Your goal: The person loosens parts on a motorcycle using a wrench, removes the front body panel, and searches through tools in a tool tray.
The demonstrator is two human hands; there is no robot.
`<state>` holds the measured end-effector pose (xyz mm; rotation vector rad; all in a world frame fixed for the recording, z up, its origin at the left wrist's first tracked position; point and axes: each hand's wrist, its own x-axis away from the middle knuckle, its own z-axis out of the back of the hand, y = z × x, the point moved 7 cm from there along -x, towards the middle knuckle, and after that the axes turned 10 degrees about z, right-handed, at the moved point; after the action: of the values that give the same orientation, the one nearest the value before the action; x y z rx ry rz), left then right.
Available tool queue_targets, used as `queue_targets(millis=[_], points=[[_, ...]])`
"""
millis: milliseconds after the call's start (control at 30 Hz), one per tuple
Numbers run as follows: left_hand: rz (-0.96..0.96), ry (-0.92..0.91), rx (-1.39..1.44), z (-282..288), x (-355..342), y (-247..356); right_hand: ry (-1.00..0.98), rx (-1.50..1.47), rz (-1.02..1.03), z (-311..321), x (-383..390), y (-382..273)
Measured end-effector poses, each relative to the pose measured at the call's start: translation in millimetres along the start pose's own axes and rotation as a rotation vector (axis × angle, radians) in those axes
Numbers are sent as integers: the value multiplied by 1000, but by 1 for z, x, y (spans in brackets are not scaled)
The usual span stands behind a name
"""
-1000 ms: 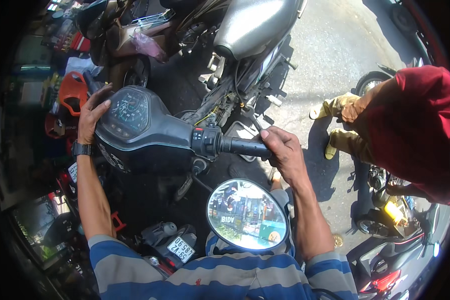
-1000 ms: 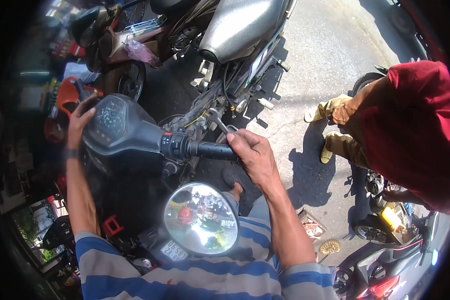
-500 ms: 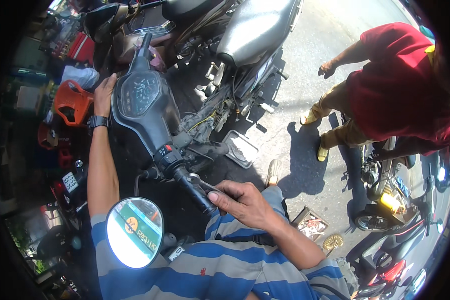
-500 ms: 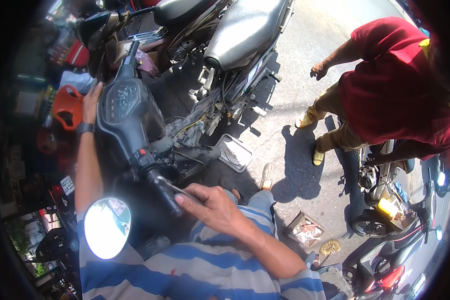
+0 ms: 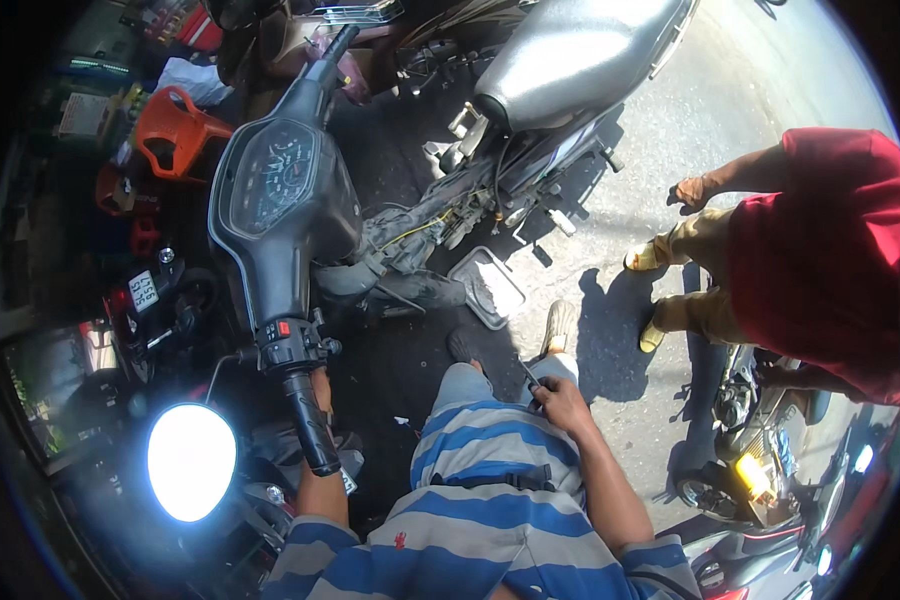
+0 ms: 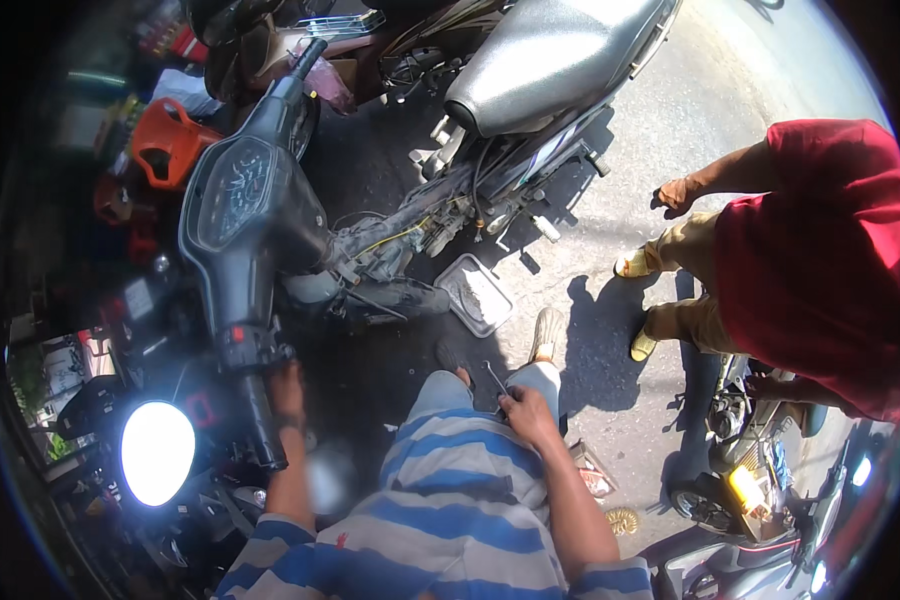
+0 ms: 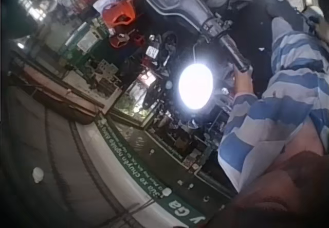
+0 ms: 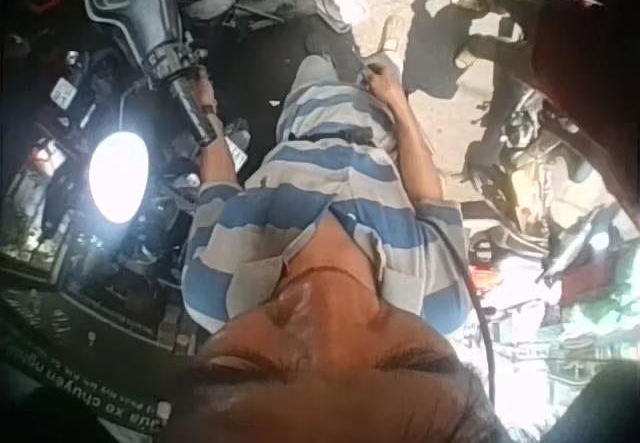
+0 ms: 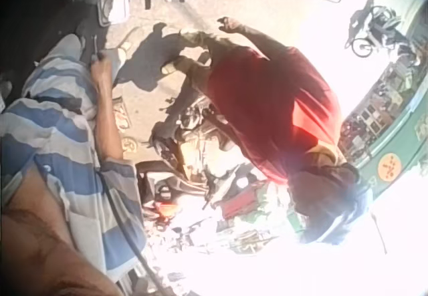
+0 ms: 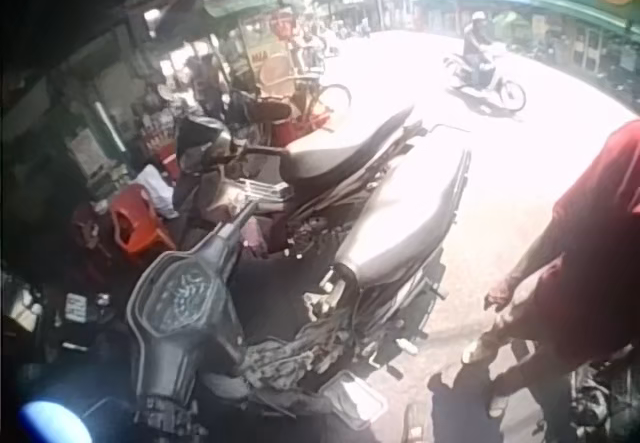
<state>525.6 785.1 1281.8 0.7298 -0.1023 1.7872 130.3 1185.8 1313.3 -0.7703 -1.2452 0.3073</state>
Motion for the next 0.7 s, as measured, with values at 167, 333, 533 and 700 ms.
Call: queue_targets(millis=[167, 333, 533, 700], points=[[292, -367, 340, -279, 120, 72, -112, 104, -90, 121, -208, 118], [398, -799, 362, -620, 24, 174, -254, 118, -87, 122, -469, 261], [538, -940, 437, -1028, -237, 120, -290, -215, 10, 57, -810, 479], [595, -859, 477, -1261, -444, 7, -377, -38, -151, -10, -1037, 702]])
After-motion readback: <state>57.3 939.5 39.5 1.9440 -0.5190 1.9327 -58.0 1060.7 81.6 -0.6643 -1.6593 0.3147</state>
